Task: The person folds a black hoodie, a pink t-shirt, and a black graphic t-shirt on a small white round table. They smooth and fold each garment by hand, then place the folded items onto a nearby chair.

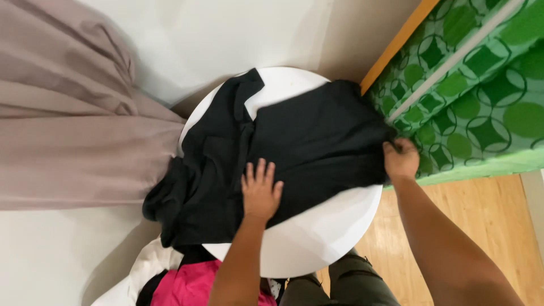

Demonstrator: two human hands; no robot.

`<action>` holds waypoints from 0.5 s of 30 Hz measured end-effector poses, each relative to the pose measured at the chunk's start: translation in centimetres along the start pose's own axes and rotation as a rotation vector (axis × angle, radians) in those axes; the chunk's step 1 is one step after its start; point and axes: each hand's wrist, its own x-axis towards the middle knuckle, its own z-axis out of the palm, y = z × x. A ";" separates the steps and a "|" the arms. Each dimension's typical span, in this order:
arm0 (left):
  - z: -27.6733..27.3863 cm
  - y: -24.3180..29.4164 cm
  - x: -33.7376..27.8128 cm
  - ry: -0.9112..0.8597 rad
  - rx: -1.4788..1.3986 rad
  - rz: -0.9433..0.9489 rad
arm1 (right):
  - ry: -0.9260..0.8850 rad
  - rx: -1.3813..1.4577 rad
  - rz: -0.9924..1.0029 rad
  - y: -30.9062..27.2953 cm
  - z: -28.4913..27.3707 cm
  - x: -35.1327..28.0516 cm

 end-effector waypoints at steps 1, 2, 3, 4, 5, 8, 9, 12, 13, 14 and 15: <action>-0.1 -1.1 -0.5 -0.062 0.023 -0.088 | 0.030 0.107 0.077 -1.4 -1.1 -1.1; -0.4 -2.0 -1.1 -0.058 0.024 -0.086 | 0.032 0.109 0.074 -2.0 -1.8 -2.0; -0.7 -2.9 -1.7 -0.068 0.017 -0.052 | 0.028 0.077 0.030 -2.6 -2.5 -2.9; -1.0 -3.8 -2.3 -0.079 0.011 -0.018 | 0.024 0.045 -0.013 -3.2 -3.2 -3.9; -1.4 -4.0 -2.3 -0.076 0.012 -0.016 | 0.027 0.048 -0.015 -1.8 -2.8 -3.4; -2.0 -3.9 -3.2 -0.135 -0.030 0.042 | 0.026 0.131 -0.084 1.5 -2.1 -3.3; -1.9 -3.4 -3.4 -0.094 -0.021 0.067 | 0.066 0.213 -0.042 1.4 -2.4 -3.3; -1.2 -1.1 -4.2 -0.036 -0.048 0.085 | 0.112 0.264 -0.010 -0.3 -3.7 -4.0; -0.8 -0.2 -4.5 -0.024 -0.087 0.079 | 0.116 0.226 -0.015 -1.1 -4.2 -4.4; -0.9 1.0 -4.6 -0.024 -0.090 0.081 | 0.119 0.224 -0.015 -2.2 -4.8 -5.5; -1.0 2.1 -4.8 -0.107 -0.126 0.092 | 0.066 0.108 -0.120 -3.3 -5.2 -6.6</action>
